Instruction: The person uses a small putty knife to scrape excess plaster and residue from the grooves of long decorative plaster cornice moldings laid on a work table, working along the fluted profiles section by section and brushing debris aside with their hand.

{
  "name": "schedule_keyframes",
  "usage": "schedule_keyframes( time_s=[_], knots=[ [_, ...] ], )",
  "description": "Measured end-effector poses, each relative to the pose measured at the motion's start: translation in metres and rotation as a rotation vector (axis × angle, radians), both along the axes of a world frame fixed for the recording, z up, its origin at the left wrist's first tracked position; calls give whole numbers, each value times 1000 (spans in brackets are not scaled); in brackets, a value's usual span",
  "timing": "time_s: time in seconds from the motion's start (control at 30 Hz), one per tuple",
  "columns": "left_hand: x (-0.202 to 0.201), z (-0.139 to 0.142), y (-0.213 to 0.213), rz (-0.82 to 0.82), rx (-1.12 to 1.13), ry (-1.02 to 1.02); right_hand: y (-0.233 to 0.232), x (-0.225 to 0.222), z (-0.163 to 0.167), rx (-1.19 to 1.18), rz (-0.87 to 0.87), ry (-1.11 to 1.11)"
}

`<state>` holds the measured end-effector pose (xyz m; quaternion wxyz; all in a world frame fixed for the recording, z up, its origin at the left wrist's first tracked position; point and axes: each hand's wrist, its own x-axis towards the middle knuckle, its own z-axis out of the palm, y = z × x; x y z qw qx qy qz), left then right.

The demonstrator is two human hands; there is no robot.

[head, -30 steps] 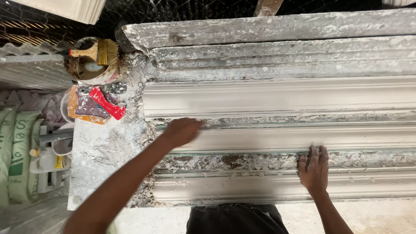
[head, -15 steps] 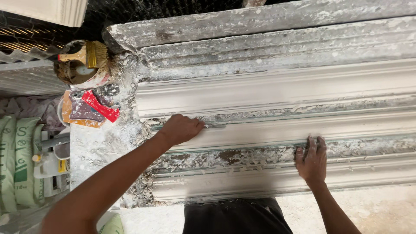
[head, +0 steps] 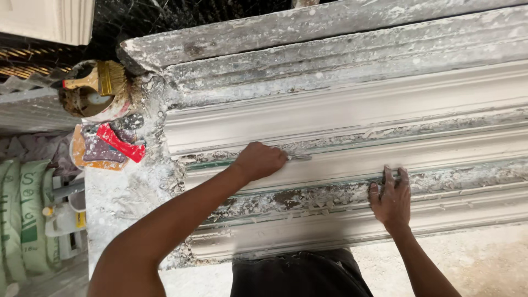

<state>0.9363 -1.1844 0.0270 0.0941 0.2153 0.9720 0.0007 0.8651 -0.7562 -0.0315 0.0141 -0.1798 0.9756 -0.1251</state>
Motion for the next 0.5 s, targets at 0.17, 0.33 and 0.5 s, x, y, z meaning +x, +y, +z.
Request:
schedule_keyframes(
  time_s=[0.17,0.33,0.5],
  knots=[
    [16,20,-38,-45,-48,-75,1,-2,4,-23,8,-7],
    [61,68,-102,-36,-146,-96,0,0,2,6,7,53],
    [-30,32,22,-148,187,85,-1,1,2,-7,-15,10]
  ],
)
